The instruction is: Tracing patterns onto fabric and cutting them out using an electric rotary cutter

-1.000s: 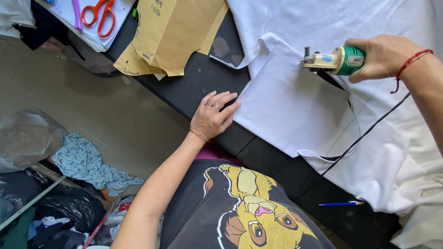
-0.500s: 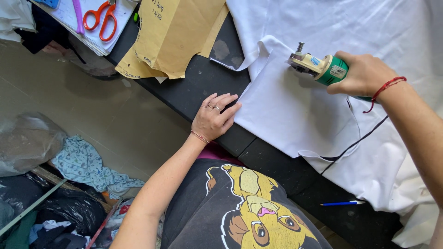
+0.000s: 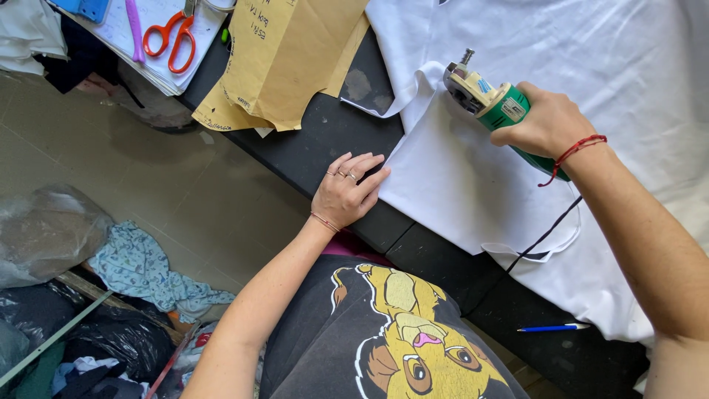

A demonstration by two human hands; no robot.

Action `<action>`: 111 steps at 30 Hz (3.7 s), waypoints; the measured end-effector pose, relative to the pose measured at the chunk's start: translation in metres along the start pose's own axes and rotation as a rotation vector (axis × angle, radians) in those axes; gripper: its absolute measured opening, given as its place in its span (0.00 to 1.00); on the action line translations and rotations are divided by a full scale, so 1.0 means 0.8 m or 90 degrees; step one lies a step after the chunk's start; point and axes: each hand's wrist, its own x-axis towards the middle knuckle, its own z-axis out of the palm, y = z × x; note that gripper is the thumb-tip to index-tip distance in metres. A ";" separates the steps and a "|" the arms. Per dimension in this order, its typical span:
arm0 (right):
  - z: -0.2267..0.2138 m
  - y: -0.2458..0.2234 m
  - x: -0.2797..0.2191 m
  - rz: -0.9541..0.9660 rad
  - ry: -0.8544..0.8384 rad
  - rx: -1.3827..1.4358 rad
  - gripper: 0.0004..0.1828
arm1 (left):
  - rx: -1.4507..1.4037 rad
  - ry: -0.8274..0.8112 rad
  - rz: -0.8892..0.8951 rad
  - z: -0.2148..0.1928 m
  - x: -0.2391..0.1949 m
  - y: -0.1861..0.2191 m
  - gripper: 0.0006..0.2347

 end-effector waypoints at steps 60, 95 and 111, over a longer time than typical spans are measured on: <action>0.193 0.139 -0.128 -0.014 -0.039 0.002 0.29 | -0.008 0.079 -0.071 0.020 -0.026 -0.004 0.07; 0.243 0.019 -0.176 0.260 0.021 0.303 0.32 | -0.130 0.076 0.184 0.037 -0.066 0.016 0.13; 0.206 0.024 -0.141 0.139 0.019 0.179 0.35 | -0.149 0.100 0.184 0.041 -0.068 0.015 0.12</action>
